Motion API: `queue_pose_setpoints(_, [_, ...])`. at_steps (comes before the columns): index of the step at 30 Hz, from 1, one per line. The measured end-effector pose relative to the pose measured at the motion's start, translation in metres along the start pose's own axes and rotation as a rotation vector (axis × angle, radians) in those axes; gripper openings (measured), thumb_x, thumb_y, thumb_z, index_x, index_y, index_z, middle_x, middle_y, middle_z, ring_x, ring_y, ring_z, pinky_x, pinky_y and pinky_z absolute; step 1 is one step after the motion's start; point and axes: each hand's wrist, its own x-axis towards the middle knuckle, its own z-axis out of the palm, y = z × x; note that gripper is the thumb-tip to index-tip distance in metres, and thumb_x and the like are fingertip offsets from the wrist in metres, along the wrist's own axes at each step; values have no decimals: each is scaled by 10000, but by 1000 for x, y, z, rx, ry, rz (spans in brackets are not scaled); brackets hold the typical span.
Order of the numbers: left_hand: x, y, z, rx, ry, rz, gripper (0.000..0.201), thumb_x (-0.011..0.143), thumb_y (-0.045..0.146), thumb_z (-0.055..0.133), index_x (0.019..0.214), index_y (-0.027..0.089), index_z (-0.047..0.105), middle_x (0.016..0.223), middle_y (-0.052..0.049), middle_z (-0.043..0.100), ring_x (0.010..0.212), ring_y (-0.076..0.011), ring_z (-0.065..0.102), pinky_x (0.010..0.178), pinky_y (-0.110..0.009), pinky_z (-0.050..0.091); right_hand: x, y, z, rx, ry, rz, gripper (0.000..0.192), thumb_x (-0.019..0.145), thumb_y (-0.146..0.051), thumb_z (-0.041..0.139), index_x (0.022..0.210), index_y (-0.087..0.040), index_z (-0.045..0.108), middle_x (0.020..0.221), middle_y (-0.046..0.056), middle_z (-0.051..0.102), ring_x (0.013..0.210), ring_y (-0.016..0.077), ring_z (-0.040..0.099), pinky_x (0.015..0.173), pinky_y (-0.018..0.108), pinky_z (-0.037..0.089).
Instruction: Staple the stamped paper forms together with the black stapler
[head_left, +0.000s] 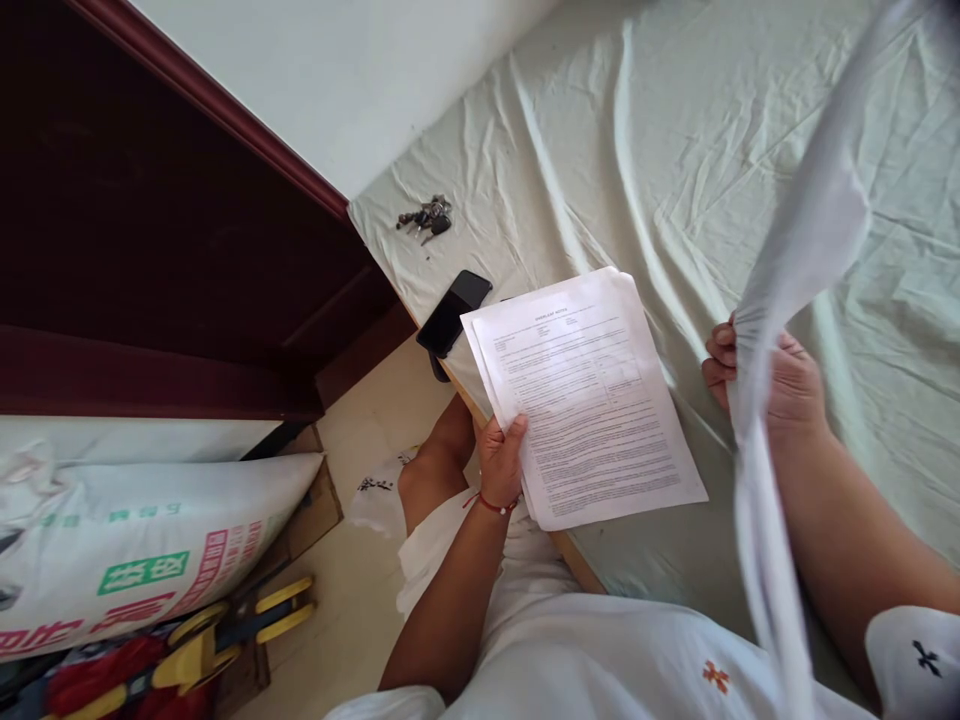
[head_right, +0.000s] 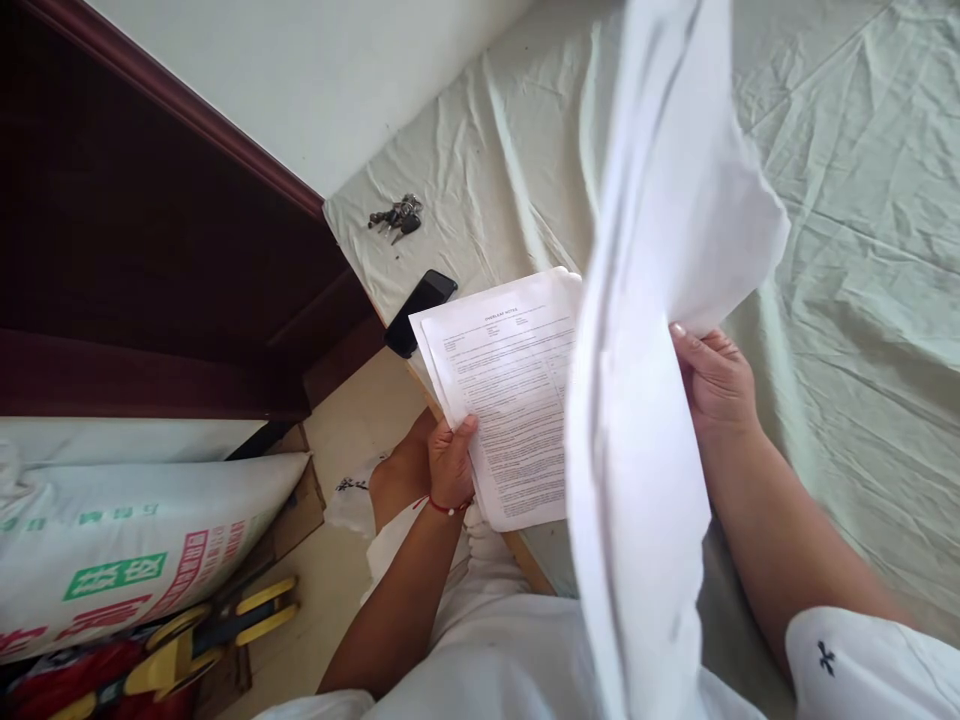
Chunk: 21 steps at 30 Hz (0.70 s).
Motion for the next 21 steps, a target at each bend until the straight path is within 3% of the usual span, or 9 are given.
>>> queue_pose_setpoints(4, [-1,2,1,48,34,42,415,736,510,899,997,194,835,995,-82,833,964,-246,784,935,-369,624,-10,3,12,-66,61,-30,308,658,-246,910,928,-200,769,903,37,793,781,195,721,792,357,607])
queue_pose_setpoints(11, [2,-6,-6,148,19,130,437,783,519,864,1079,200,823,1114,-90,818,1099,-265,752,1018,-373,574,-8,15,-4,-686,-21,-145,296,823,-421,809,1020,-203,776,989,38,771,802,160,655,661,252,526])
queue_pose_setpoints(21, [5,-9,-9,179,46,198,421,743,539,888,1014,221,832,1077,-69,826,1078,-259,757,1031,-370,565,-13,12,3,-605,-174,5,305,822,-470,799,1050,-275,747,929,15,775,725,198,690,588,309,575])
